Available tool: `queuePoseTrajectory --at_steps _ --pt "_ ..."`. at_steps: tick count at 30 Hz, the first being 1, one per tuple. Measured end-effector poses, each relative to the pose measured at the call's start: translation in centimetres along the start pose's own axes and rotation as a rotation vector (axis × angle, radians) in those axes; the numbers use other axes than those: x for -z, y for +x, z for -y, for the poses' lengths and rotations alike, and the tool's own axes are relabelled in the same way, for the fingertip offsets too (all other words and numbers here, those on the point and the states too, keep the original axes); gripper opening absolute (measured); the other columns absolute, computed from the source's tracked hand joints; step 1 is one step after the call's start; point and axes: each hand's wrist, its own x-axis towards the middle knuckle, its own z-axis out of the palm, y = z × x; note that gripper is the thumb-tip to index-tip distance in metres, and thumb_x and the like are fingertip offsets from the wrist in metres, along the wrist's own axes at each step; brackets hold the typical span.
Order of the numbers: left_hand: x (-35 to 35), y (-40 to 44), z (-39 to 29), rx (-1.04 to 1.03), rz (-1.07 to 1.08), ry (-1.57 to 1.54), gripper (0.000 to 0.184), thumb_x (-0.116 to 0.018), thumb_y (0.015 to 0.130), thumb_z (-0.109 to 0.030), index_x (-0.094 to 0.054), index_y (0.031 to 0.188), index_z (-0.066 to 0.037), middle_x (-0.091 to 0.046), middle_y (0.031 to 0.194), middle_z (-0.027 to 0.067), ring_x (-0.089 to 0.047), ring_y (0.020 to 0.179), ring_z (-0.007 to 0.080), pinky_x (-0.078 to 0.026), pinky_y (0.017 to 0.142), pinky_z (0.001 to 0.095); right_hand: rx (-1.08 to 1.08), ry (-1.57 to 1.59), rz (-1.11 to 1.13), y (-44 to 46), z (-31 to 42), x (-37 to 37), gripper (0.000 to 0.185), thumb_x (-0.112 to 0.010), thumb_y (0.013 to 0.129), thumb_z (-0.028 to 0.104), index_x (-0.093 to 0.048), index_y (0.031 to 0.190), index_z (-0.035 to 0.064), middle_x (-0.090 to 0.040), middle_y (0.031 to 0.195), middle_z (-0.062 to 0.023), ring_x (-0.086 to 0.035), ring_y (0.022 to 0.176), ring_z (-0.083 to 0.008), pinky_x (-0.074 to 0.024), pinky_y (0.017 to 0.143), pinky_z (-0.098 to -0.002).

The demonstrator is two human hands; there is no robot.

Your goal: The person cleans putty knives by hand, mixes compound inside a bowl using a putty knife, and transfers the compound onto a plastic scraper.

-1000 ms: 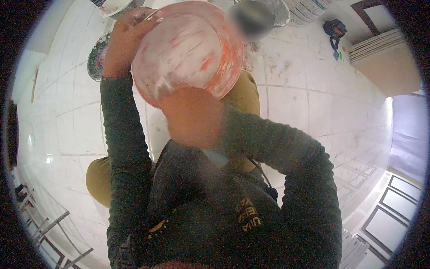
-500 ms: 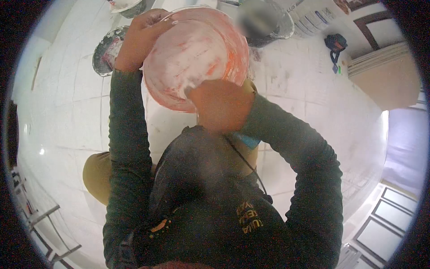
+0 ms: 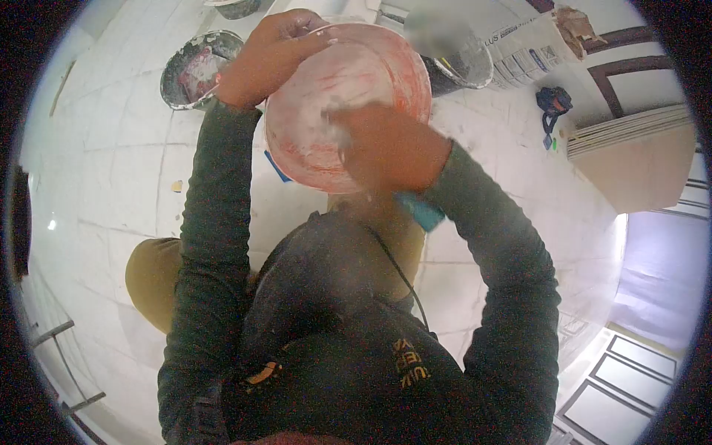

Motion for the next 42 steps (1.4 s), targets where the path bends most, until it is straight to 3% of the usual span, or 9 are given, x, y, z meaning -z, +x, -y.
queuePoseTrajectory --at_steps 7,13,17,21,28,30,36,40,42 --pt "-0.1 -0.4 0.0 0.029 -0.022 -0.021 0.030 -0.062 0.080 -0.024 -0.064 0.093 0.003 -0.064 0.078 0.0090 -0.057 0.070 0.0127 -0.047 0.067 0.0281 -0.004 0.030 0.183 -2.5 -1.5 -2.5 0.045 -0.052 0.075 0.007 -0.051 0.120 -0.0004 -0.059 0.082 -0.0243 -0.059 0.072 -0.0344 -0.0474 0.069 -0.0408" --pt "-0.2 -0.3 -0.7 -0.011 0.020 0.119 0.030 -0.062 0.081 -0.025 -0.065 0.093 0.002 -0.065 0.080 0.0092 -0.057 0.070 0.0136 -0.047 0.067 0.0287 -0.112 0.144 -0.045 -1.0 -2.8 -0.5 0.039 -0.053 0.077 0.009 -0.055 0.114 -0.0028 -0.060 0.086 -0.0257 -0.060 0.081 -0.0347 -0.0472 0.075 -0.0391" --pt "0.1 -0.6 -0.1 0.093 0.007 -0.046 0.031 -0.062 0.081 -0.026 -0.065 0.095 0.002 -0.066 0.080 0.0075 -0.057 0.071 0.0135 -0.047 0.069 0.0279 -0.147 0.155 0.281 -2.5 -2.9 -1.2 0.039 -0.054 0.076 0.006 -0.055 0.115 -0.0015 -0.060 0.085 -0.0253 -0.060 0.077 -0.0349 -0.0475 0.074 -0.0383" --pt "0.3 -0.4 0.9 0.143 0.061 -0.128 0.033 -0.059 0.084 -0.028 -0.064 0.100 0.001 -0.065 0.087 0.0084 -0.057 0.076 0.0133 -0.046 0.074 0.0272 -0.110 0.264 -0.066 -1.0 -2.7 1.7 0.034 -0.056 0.076 0.006 -0.057 0.109 -0.0034 -0.061 0.086 -0.0234 -0.058 0.072 -0.0347 -0.0463 0.071 -0.0379" --pt "-0.1 -0.4 0.1 0.222 0.004 -0.176 0.041 -0.050 0.091 -0.036 -0.062 0.105 0.001 -0.064 0.089 0.0080 -0.055 0.079 0.0113 -0.045 0.077 0.0266 0.187 0.031 -0.301 2.9 -3.7 4.0 0.033 -0.055 0.079 0.011 -0.056 0.108 -0.0024 -0.062 0.092 -0.0231 -0.059 0.078 -0.0331 -0.0468 0.075 -0.0378" --pt "-0.2 -0.5 -0.2 0.105 0.029 -0.126 0.042 -0.050 0.091 -0.036 -0.062 0.105 0.002 -0.064 0.089 0.0080 -0.055 0.078 0.0112 -0.045 0.075 0.0269 0.264 -0.015 -0.360 3.7 -3.9 3.4 0.034 -0.055 0.079 0.012 -0.056 0.110 -0.0015 -0.062 0.094 -0.0234 -0.060 0.083 -0.0334 -0.0466 0.078 -0.0385" --pt "0.3 -0.5 0.2 0.169 0.022 -0.061 0.042 -0.053 0.089 -0.037 -0.063 0.099 0.002 -0.065 0.084 0.0080 -0.055 0.076 0.0112 -0.046 0.072 0.0277 -0.143 0.160 0.080 -0.6 -3.4 -0.1 0.038 -0.055 0.079 0.012 -0.055 0.116 0.0003 -0.062 0.097 -0.0221 -0.061 0.086 -0.0324 -0.0459 0.082 -0.0367" --pt "-0.3 -0.4 0.8 -0.020 -0.024 0.028 0.040 -0.056 0.087 -0.037 -0.065 0.096 0.001 -0.065 0.081 0.0083 -0.056 0.075 0.0111 -0.046 0.070 0.0267 -0.151 0.283 -0.100 0.1 -4.0 2.2 0.037 -0.054 0.079 0.012 -0.056 0.113 -0.0008 -0.062 0.098 -0.0206 -0.060 0.086 -0.0291 -0.0460 0.082 -0.0350" --pt "-0.4 -0.5 -0.4 0.097 -0.004 -0.036 0.039 -0.057 0.086 -0.035 -0.065 0.096 0.001 -0.065 0.081 0.0090 -0.057 0.074 0.0123 -0.046 0.070 0.0271 -0.091 0.186 -0.179 1.2 -3.8 4.3 0.035 -0.056 0.077 0.012 -0.058 0.109 -0.0017 -0.061 0.102 -0.0222 -0.060 0.093 -0.0328 -0.0463 0.085 -0.0366"
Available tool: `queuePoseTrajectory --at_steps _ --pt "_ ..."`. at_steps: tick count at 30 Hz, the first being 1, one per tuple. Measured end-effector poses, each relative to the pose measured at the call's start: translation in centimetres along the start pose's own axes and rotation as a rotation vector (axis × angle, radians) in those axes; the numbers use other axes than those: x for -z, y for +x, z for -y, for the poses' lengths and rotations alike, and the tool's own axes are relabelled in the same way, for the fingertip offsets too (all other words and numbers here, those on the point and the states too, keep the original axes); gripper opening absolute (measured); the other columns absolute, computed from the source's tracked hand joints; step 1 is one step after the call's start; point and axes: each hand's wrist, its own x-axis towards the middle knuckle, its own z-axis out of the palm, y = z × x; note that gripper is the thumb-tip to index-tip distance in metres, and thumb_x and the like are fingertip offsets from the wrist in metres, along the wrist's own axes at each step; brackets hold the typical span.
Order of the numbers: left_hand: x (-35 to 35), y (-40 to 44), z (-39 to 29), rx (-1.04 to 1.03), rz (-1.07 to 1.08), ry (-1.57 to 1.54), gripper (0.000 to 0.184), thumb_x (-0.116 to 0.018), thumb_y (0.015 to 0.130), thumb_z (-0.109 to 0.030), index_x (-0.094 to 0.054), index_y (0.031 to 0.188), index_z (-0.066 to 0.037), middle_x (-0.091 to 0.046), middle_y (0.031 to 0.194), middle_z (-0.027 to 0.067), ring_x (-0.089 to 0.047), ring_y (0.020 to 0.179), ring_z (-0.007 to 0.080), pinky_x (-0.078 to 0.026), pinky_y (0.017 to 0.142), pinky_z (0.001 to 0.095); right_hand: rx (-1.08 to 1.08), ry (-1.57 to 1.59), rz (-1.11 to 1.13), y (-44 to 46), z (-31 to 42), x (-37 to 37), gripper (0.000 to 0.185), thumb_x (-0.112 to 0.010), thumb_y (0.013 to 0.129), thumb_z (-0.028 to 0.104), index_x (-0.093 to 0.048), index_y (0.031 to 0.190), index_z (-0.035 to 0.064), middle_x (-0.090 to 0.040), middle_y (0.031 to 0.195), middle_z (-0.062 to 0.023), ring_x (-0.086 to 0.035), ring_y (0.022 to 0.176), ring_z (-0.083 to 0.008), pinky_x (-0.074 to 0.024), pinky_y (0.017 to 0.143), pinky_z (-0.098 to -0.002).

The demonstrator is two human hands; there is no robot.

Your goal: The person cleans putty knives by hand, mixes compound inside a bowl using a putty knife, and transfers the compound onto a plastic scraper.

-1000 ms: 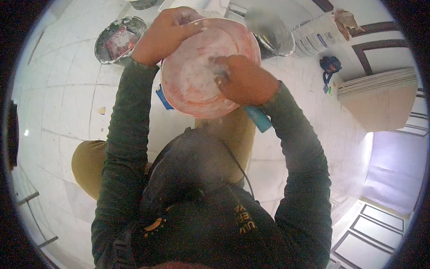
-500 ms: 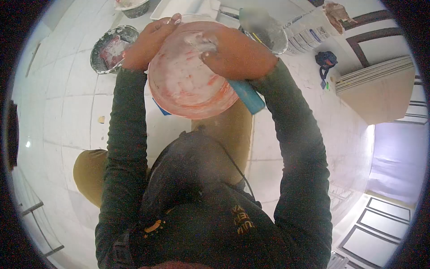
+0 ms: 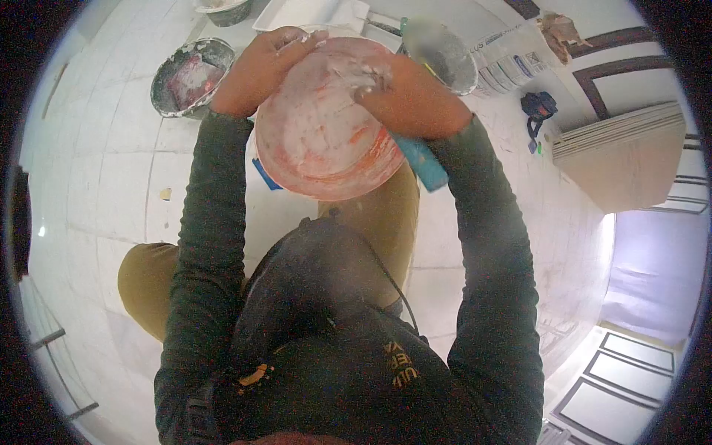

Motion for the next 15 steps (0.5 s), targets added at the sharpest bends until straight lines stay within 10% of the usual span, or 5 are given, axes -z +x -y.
queuePoseTrajectory --at_steps 3,15 --pt "-0.1 -0.1 -0.4 -0.008 0.010 -0.056 0.037 -0.058 0.085 -0.035 -0.065 0.095 0.001 -0.065 0.081 0.0101 -0.059 0.072 0.0143 -0.047 0.069 0.0283 0.174 0.072 -0.120 1.1 -0.9 -0.7 0.034 -0.051 0.081 0.012 -0.056 0.110 -0.0028 -0.064 0.091 -0.0149 -0.057 0.079 -0.0172 -0.0456 0.076 -0.0305" --pt "0.3 -0.6 -0.4 0.080 0.039 -0.075 0.036 -0.055 0.086 -0.033 -0.063 0.101 -0.001 -0.064 0.087 0.0105 -0.059 0.077 0.0143 -0.047 0.071 0.0288 -0.330 0.110 0.152 -2.9 0.1 0.7 0.029 -0.050 0.084 0.011 -0.057 0.110 -0.0009 -0.063 0.079 -0.0101 -0.058 0.068 -0.0153 -0.0477 0.062 -0.0281"
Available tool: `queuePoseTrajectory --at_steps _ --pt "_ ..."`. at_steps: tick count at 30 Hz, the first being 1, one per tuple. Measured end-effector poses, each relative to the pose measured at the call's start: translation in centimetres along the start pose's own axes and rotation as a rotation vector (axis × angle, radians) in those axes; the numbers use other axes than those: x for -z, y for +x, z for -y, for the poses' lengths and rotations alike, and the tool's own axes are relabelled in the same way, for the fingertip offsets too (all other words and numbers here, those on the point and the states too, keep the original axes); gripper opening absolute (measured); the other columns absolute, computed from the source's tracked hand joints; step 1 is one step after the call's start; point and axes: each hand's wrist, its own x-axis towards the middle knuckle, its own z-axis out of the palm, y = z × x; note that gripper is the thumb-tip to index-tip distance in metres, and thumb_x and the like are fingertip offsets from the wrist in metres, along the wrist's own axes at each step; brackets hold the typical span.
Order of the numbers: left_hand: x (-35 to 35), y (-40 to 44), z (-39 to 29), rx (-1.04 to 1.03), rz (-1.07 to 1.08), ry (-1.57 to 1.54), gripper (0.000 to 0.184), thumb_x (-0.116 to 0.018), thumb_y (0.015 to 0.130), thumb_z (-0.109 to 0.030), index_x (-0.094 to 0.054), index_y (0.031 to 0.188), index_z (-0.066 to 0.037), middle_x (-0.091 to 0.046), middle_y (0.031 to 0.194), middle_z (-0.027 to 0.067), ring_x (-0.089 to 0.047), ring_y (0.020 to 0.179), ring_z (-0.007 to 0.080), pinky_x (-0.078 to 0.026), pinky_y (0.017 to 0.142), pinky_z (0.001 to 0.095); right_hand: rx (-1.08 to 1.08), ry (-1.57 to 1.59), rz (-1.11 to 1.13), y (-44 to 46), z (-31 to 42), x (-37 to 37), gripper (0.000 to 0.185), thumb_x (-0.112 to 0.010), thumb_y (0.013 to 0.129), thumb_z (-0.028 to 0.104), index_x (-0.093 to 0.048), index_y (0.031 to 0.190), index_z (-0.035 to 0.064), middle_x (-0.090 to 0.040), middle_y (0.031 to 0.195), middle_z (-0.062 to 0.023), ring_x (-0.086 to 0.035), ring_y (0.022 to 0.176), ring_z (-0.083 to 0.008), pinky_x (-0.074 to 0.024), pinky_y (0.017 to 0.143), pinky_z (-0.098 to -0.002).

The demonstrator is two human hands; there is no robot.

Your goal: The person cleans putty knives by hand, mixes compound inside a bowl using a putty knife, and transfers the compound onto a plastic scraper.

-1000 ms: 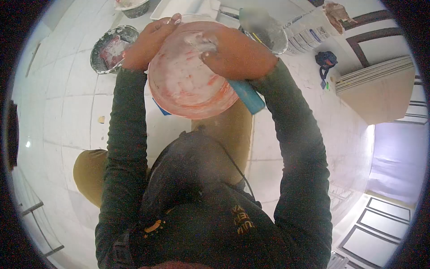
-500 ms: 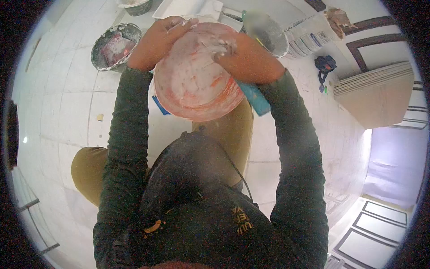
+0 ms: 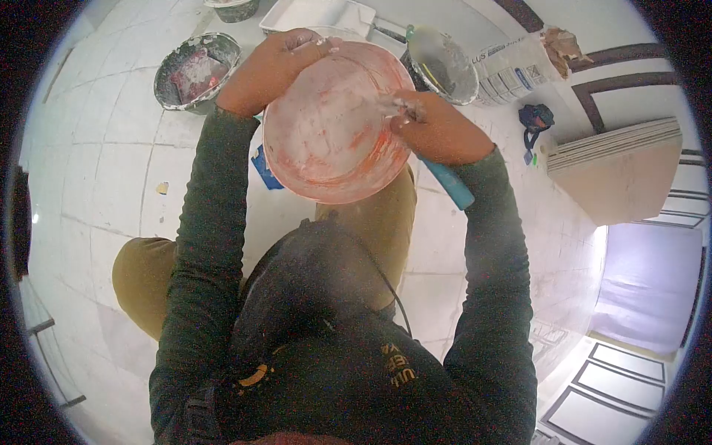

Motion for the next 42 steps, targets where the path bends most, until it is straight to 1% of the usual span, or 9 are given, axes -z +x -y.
queuePoseTrajectory --at_steps 7,10,13,16,20,32,35,37,42 --pt "1.7 0.9 4.5 -0.195 0.280 -0.085 0.036 -0.048 0.090 -0.024 -0.053 0.120 -0.004 -0.055 0.115 0.0114 -0.053 0.103 0.0163 -0.043 0.088 0.0287 -0.074 0.486 -0.159 -1.2 -1.6 -2.0 0.028 -0.046 0.089 0.015 -0.052 0.111 -0.0011 -0.057 0.070 -0.0058 -0.050 0.053 -0.0096 -0.0417 0.047 -0.0242" --pt "2.1 -0.3 4.0 0.056 0.138 -0.466 0.031 -0.052 0.086 -0.022 -0.059 0.103 0.002 -0.056 0.106 0.0151 -0.056 0.093 0.0186 -0.046 0.079 0.0288 -0.058 0.823 -0.278 -0.7 -1.3 -5.0 0.023 -0.044 0.091 0.015 -0.049 0.108 0.0001 -0.056 0.068 -0.0075 -0.051 0.047 -0.0123 -0.0414 0.042 -0.0251" --pt "2.4 -0.9 5.2 -0.524 -0.035 0.261 0.033 -0.050 0.083 -0.015 -0.056 0.109 0.005 -0.056 0.110 0.0132 -0.055 0.099 0.0192 -0.046 0.084 0.0293 -0.050 1.073 -0.451 0.4 -0.6 -7.5 0.024 -0.041 0.093 0.015 -0.046 0.110 -0.0013 -0.057 0.074 -0.0123 -0.052 0.051 -0.0161 -0.0438 0.045 -0.0278" --pt "0.1 -1.0 2.4 0.091 0.027 -0.855 0.044 -0.048 0.079 -0.010 -0.049 0.119 0.007 -0.055 0.116 0.0123 -0.054 0.103 0.0187 -0.044 0.088 0.0285 0.044 1.287 -0.553 2.4 1.1 -7.7 0.025 -0.039 0.094 0.015 -0.043 0.112 -0.0018 -0.056 0.080 -0.0147 -0.053 0.057 -0.0170 -0.0463 0.051 -0.0295" --pt "-1.6 -1.2 1.8 -0.001 0.037 -0.736 0.053 -0.045 0.077 -0.011 -0.043 0.128 0.005 -0.054 0.119 0.0129 -0.054 0.105 0.0183 -0.043 0.089 0.0276 0.062 1.473 -0.675 3.7 2.1 -7.8 0.023 -0.040 0.092 0.011 -0.044 0.112 -0.0017 -0.054 0.083 -0.0104 -0.054 0.062 -0.0162 -0.0481 0.057 -0.0297" --pt "-3.0 -1.5 2.3 -0.338 -0.027 -0.154 0.040 -0.047 0.079 -0.013 -0.055 0.113 0.007 -0.059 0.107 0.0101 -0.055 0.094 0.0169 -0.044 0.080 0.0261 -0.029 1.362 -0.979 5.5 2.0 -10.5 0.030 -0.046 0.087 0.006 -0.050 0.114 -0.0035 -0.057 0.073 -0.0061 -0.052 0.059 -0.0106 -0.0437 0.052 -0.0253" --pt "-2.9 -1.6 2.0 -0.363 -0.054 -0.096 0.037 -0.045 0.082 -0.012 -0.056 0.112 0.006 -0.060 0.107 0.0118 -0.055 0.093 0.0169 -0.044 0.080 0.0258 0.076 1.191 -0.872 5.9 1.5 -11.6 0.028 -0.046 0.086 0.004 -0.051 0.112 -0.0046 -0.057 0.071 -0.0061 -0.053 0.058 -0.0106 -0.0429 0.051 -0.0263" --pt "-3.1 -1.4 1.8 -0.086 0.024 -0.515 0.036 -0.045 0.083 -0.012 -0.055 0.113 0.005 -0.060 0.108 0.0135 -0.056 0.093 0.0174 -0.044 0.081 0.0263 0.080 1.183 -0.839 5.7 2.4 -11.7 0.023 -0.047 0.086 0.004 -0.053 0.106 -0.0051 -0.056 0.067 -0.0051 -0.052 0.059 -0.0101 -0.0416 0.051 -0.0240" --pt "-3.1 -1.6 3.1 -0.457 -0.145 0.119 0.039 -0.045 0.081 -0.013 -0.055 0.114 0.006 -0.060 0.108 0.0124 -0.056 0.096 0.0177 -0.044 0.084 0.0278 -0.017 0.997 -0.645 4.3 2.1 -11.0 0.026 -0.046 0.086 0.004 -0.053 0.109 -0.0058 -0.057 0.068 -0.0057 -0.053 0.060 -0.0103 -0.0426 0.054 -0.0226"
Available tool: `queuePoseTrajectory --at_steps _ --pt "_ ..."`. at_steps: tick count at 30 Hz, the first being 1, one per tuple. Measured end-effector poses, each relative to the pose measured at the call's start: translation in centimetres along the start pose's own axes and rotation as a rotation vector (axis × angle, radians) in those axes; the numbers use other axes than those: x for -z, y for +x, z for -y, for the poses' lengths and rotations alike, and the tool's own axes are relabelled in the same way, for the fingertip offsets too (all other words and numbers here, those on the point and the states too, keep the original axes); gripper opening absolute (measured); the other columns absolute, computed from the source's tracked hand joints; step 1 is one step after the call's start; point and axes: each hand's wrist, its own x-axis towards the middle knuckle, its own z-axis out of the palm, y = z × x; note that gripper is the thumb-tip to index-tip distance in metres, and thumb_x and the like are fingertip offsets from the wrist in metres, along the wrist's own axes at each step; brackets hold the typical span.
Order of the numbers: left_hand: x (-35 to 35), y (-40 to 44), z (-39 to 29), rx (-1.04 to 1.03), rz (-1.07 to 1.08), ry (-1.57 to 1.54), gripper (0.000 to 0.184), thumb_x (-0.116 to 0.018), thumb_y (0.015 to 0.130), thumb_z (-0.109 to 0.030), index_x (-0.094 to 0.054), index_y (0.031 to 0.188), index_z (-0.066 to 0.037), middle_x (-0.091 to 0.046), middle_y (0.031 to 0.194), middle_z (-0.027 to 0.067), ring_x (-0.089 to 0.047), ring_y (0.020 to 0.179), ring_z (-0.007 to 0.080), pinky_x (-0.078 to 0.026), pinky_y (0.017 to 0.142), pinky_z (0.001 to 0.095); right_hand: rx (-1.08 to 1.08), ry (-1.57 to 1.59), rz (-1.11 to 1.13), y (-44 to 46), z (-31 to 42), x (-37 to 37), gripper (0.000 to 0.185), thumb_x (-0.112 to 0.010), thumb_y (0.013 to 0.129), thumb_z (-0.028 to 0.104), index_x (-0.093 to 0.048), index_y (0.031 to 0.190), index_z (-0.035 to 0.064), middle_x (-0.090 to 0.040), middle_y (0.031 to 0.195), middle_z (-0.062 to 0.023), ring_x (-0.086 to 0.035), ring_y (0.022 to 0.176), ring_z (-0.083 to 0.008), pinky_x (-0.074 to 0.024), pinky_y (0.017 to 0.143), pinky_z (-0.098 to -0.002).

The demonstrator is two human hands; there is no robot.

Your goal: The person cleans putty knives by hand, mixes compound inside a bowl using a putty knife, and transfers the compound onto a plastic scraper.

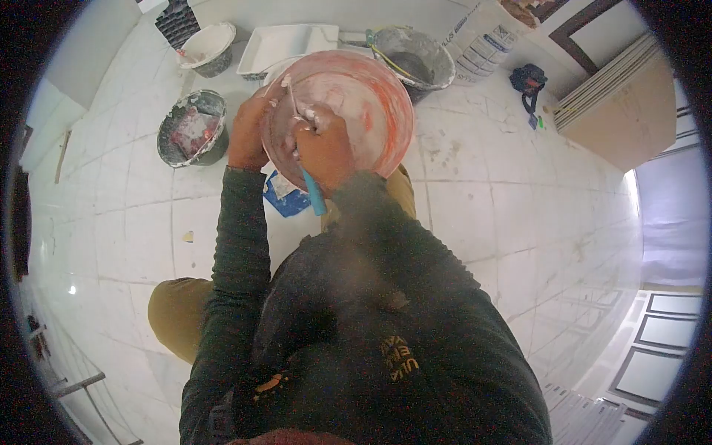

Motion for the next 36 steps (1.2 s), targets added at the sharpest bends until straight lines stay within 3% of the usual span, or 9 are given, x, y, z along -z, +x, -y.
queuePoseTrajectory --at_steps 6,9,13,18,22,25,29,34,36 --pt "-0.5 0.2 -1.2 0.319 -0.034 -0.560 0.041 -0.045 0.080 -0.014 -0.056 0.114 0.005 -0.061 0.107 0.0102 -0.056 0.094 0.0169 -0.044 0.083 0.0279 0.018 0.217 -0.294 0.7 0.7 1.1 0.032 -0.047 0.085 0.005 -0.053 0.114 -0.0064 -0.056 0.067 -0.0063 -0.053 0.059 -0.0109 -0.0434 0.053 -0.0235" --pt "-0.6 0.1 -1.4 0.340 -0.019 -0.439 0.040 -0.045 0.080 -0.014 -0.057 0.114 0.004 -0.060 0.106 0.0094 -0.056 0.093 0.0168 -0.044 0.082 0.0277 0.090 0.269 -0.236 0.9 0.1 0.3 0.029 -0.047 0.084 0.004 -0.056 0.109 -0.0065 -0.056 0.066 -0.0067 -0.052 0.057 -0.0107 -0.0419 0.051 -0.0252" --pt "-0.1 0.3 -1.4 -0.019 -0.027 0.155 0.026 -0.063 0.072 -0.013 -0.057 0.094 -0.002 -0.059 0.110 0.0185 -0.054 0.098 0.0367 -0.042 0.084 0.0399 0.104 0.076 -0.091 0.3 0.0 0.7 0.033 -0.050 0.084 0.006 -0.053 0.114 -0.0069 -0.056 0.068 -0.0061 -0.051 0.059 -0.0100 -0.0412 0.052 -0.0235" --pt "-1.1 -0.2 -0.6 0.174 -0.043 -0.302 0.029 -0.060 0.074 -0.014 -0.058 0.101 -0.001 -0.060 0.108 0.0193 -0.057 0.095 0.0363 -0.044 0.081 0.0384 0.070 0.021 -0.249 -0.4 1.7 1.1 0.028 -0.050 0.084 0.004 -0.055 0.109 -0.0067 -0.056 0.069 -0.0052 -0.052 0.058 -0.0101 -0.0420 0.051 -0.0237" --pt "0.0 0.7 -1.6 0.003 0.007 0.108 0.030 -0.058 0.075 -0.012 -0.058 0.103 0.000 -0.061 0.105 0.0196 -0.059 0.092 0.0357 -0.046 0.079 0.0370 0.167 0.005 -0.087 0.0 0.3 0.8 0.029 -0.048 0.083 0.002 -0.055 0.110 -0.0066 -0.058 0.071 -0.0055 -0.054 0.059 -0.0106 -0.0445 0.052 -0.0238" --pt "-0.4 0.5 -0.4 -0.181 -0.021 0.161 0.034 -0.047 0.081 -0.010 -0.058 0.113 -0.001 -0.062 0.101 0.0157 -0.058 0.086 0.0234 -0.045 0.078 0.0277 0.184 0.058 -0.118 -0.4 0.5 0.9 0.029 -0.049 0.083 0.001 -0.055 0.111 -0.0070 -0.058 0.072 -0.0062 -0.055 0.060 -0.0108 -0.0457 0.053 -0.0239" --pt "-0.7 0.3 -1.6 0.023 -0.004 0.063 0.030 -0.051 0.078 -0.010 -0.058 0.105 0.001 -0.061 0.107 0.0189 -0.060 0.092 0.0302 -0.046 0.080 0.0323 0.142 0.204 -0.281 0.3 0.9 1.9 0.028 -0.049 0.083 0.002 -0.055 0.109 -0.0075 -0.057 0.071 -0.0053 -0.055 0.061 -0.0102 -0.0454 0.052 -0.0232" --pt "-0.4 0.4 -0.7 -0.175 0.011 0.192 0.028 -0.045 0.086 -0.012 -0.058 0.106 0.003 -0.061 0.105 0.0199 -0.058 0.094 0.0264 -0.044 0.083 0.0323 0.122 0.060 -0.029 -0.8 1.1 0.9 0.025 -0.050 0.084 0.003 -0.057 0.106 -0.0058 -0.057 0.068 -0.0073 -0.053 0.056 -0.0097 -0.0426 0.049 -0.0239" --pt "-0.9 0.4 -1.2 0.120 -0.089 -0.243 0.030 -0.042 0.090 -0.015 -0.057 0.106 0.005 -0.060 0.105 0.0211 -0.059 0.093 0.0269 -0.045 0.082 0.0328 0.121 0.032 0.101 -1.1 1.6 1.0 0.027 -0.051 0.083 0.002 -0.057 0.108 -0.0061 -0.057 0.071 -0.0071 -0.053 0.058 -0.0097 -0.0432 0.051 -0.0238"
